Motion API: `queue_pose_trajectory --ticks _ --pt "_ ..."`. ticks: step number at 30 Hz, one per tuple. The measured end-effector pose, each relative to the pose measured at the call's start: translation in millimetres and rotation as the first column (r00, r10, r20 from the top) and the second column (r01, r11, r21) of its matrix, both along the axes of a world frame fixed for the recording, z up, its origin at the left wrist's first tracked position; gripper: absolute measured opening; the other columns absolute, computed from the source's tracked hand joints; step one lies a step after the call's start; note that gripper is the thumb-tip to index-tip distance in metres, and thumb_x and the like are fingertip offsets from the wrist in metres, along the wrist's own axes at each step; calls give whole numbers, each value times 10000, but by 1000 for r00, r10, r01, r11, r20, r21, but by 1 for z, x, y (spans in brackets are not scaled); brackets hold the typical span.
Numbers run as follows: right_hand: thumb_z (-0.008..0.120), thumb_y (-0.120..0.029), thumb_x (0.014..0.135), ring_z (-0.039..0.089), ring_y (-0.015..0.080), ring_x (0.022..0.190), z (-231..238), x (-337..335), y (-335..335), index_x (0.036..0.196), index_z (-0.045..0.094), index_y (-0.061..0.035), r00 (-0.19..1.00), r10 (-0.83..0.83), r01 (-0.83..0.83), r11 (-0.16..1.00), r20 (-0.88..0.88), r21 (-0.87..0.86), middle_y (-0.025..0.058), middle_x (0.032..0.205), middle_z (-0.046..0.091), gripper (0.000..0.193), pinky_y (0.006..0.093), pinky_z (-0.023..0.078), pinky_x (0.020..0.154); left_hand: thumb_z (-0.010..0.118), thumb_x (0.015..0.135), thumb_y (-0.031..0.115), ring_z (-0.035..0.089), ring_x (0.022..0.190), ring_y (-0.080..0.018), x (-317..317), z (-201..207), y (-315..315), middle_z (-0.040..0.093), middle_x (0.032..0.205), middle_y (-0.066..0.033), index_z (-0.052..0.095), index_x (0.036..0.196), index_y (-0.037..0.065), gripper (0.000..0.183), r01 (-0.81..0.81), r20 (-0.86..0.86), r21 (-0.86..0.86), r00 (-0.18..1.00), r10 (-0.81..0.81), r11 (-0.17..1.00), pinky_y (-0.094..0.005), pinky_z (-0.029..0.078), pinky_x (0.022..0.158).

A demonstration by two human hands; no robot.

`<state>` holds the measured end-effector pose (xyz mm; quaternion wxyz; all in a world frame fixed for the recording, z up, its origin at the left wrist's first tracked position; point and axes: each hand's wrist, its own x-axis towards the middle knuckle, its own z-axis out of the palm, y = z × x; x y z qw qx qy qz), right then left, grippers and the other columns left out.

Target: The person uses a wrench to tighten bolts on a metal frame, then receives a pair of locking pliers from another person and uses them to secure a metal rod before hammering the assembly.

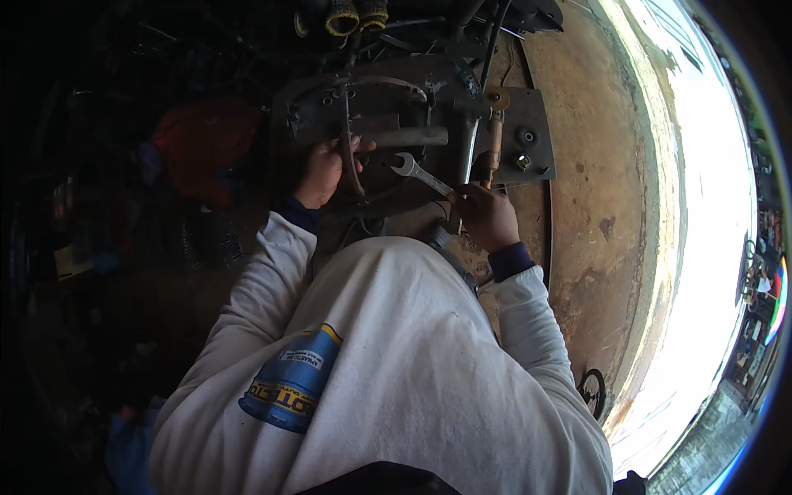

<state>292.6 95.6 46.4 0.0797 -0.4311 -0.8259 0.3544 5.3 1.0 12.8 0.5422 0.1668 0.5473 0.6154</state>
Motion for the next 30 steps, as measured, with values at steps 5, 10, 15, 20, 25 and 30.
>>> queue_pose_trajectory --ticks 5,10,15,20,25,30 --pt "636 -337 890 678 327 722 -3 0 -2 959 708 -97 999 -14 14 1000 -34 17 144 751 677 260 403 518 629 707 882 192 596 633 -89 20 1 7 706 857 -65 672 929 36 166 -112 -259 76 957 128 991 -233 469 564" --pt "646 -320 887 680 325 720 0 -2 -2 964 706 -85 1000 5 -5 1000 -28 3 146 753 680 254 396 517 625 743 854 174 541 622 -49 20 -5 3 669 736 -33 681 862 9 176 -162 -516 104 835 192 981 -252 441 572" --pt "646 -320 884 679 318 711 -7 0 -2 970 707 -88 999 -6 8 1000 -50 23 143 747 679 254 395 518 621 708 889 190 585 623 -71 5 -6 -6 657 738 -13 679 997 -5 225 -13 -394 52 918 32 999 -214 467 593" --pt "644 -331 884 682 313 712 -5 0 -1 978 707 -93 1000 -1 2 1000 -22 25 141 750 681 264 394 520 625 661 923 196 584 642 -61 13 -5 -4 642 708 -1 700 926 28 173 -41 -421 114 903 86 993 -218 454 600" --pt "636 -359 892 682 313 704 -11 1 -2 985 702 -93 998 6 -2 998 -61 65 140 735 676 290 392 519 617 715 876 129 574 581 -66 15 -19 3 615 674 11 670 821 25 125 -158 -466 16 872 147 987 -202 437 510" --pt "635 -356 898 680 316 695 -7 2 -3 988 698 -84 1000 -18 18 1000 -12 -8 148 732 673 293 393 515 612 764 833 173 540 578 -62 25 -26 6 643 694 3 664 786 23 186 -255 -426 94 863 271 962 -244 424 539"
